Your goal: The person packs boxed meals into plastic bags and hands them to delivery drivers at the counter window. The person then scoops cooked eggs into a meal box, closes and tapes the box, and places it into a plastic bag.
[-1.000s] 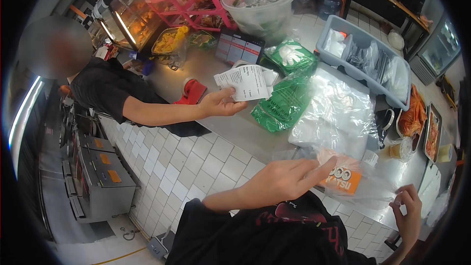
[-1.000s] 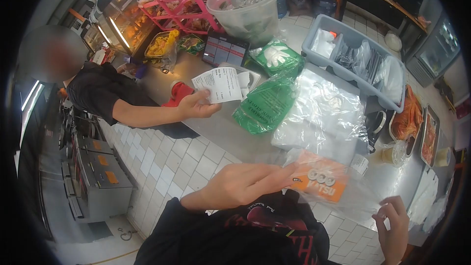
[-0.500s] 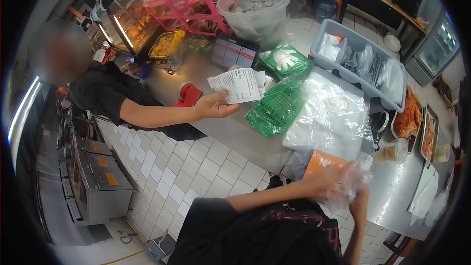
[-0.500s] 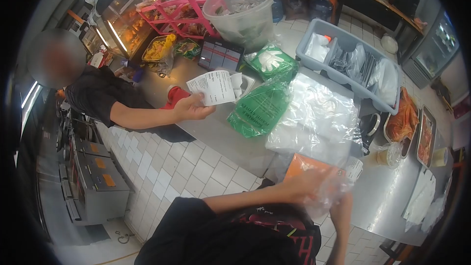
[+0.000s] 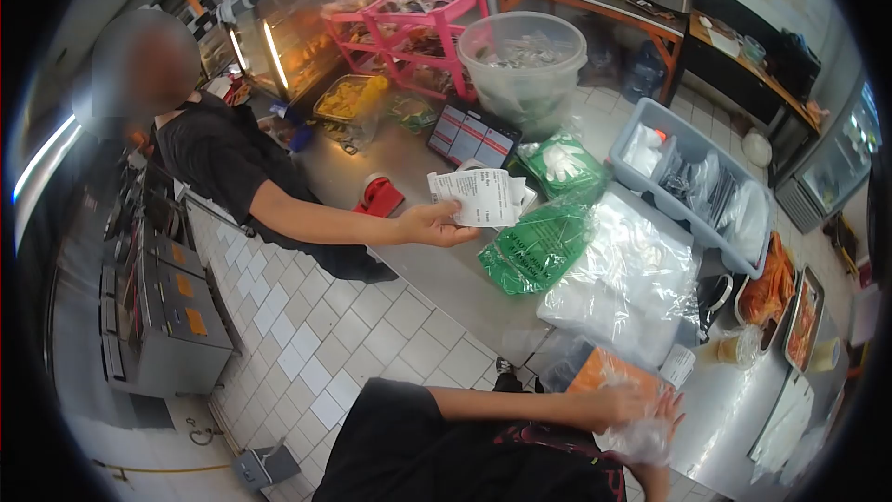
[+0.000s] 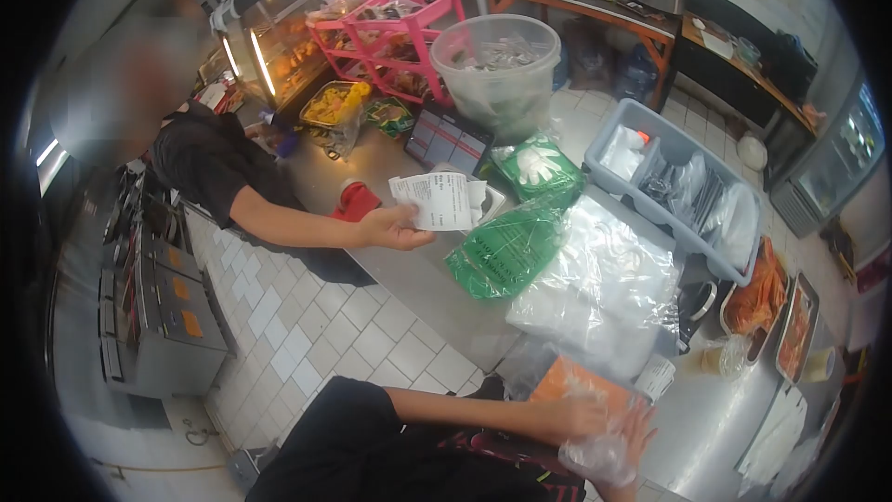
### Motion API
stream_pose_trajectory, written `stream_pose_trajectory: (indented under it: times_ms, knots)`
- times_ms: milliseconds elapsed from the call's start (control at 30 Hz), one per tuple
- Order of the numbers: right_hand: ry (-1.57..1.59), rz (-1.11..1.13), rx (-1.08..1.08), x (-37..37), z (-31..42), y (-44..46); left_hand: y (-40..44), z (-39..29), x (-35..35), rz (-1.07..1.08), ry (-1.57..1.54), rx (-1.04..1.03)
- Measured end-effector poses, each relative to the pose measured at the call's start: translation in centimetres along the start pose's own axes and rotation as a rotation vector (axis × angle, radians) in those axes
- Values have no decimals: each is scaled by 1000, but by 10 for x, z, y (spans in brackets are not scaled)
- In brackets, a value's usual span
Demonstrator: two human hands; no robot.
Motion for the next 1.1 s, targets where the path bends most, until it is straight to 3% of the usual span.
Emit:
stream_pose_trajectory:
  times_ms: [67,100,133,200,233,267,300,400,500,567,600,633,700,733,800,833,900,967,1033,1100]
  knots:
    - [-608,-179,168,-25,5,12,9,-43,-1,-16,-93,-273]
    - [-877,-282,280,-19,20,20,10,-46,-1,-24,-85,-269]
    - [-879,-285,290,-5,31,27,10,-54,-7,60,85,-356]
    - [-34,40,307,22,49,39,27,-66,-24,145,258,-433]
    - [194,112,322,33,61,45,54,-22,-8,-162,684,423]
    - [316,135,342,39,71,49,56,-64,-13,109,352,-222]
    - [361,133,368,36,80,54,46,-72,-1,254,248,-323]
    - [386,134,415,20,95,63,32,-81,32,484,98,-347]
    - [406,161,430,21,95,58,16,-77,61,539,-16,-238]
    - [426,170,433,23,95,56,-3,-73,80,334,-77,-92]
    - [433,159,435,22,96,57,-14,-65,94,133,-142,48]
    - [444,152,434,22,98,59,-31,-69,93,137,-141,47]
    - [458,120,438,22,103,69,-74,-56,115,-396,-82,320]
    - [462,105,441,22,107,75,-91,-61,105,-395,-83,314]
    - [453,64,453,24,115,83,-146,-40,85,-656,-203,808]
    - [441,32,464,26,122,83,-147,-37,79,-655,-207,802]
    - [406,-58,499,34,137,82,-143,-28,54,-685,-551,759]
    - [495,49,531,52,147,88,-142,-4,54,-616,-389,701]
    - [89,12,936,50,158,79,-117,0,100,-569,-447,552]
    - [183,94,930,63,154,91,-94,13,110,-511,-583,456]
Point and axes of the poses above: each hand's wrist, its own y-axis towards the middle knuckle, its own x-axis out of the back of the hand, z = x × y, the point moved 7 cm from there along y, towards the middle knuckle, and after that the axes turned 8 degrees about -x, right-handed, at the moved point
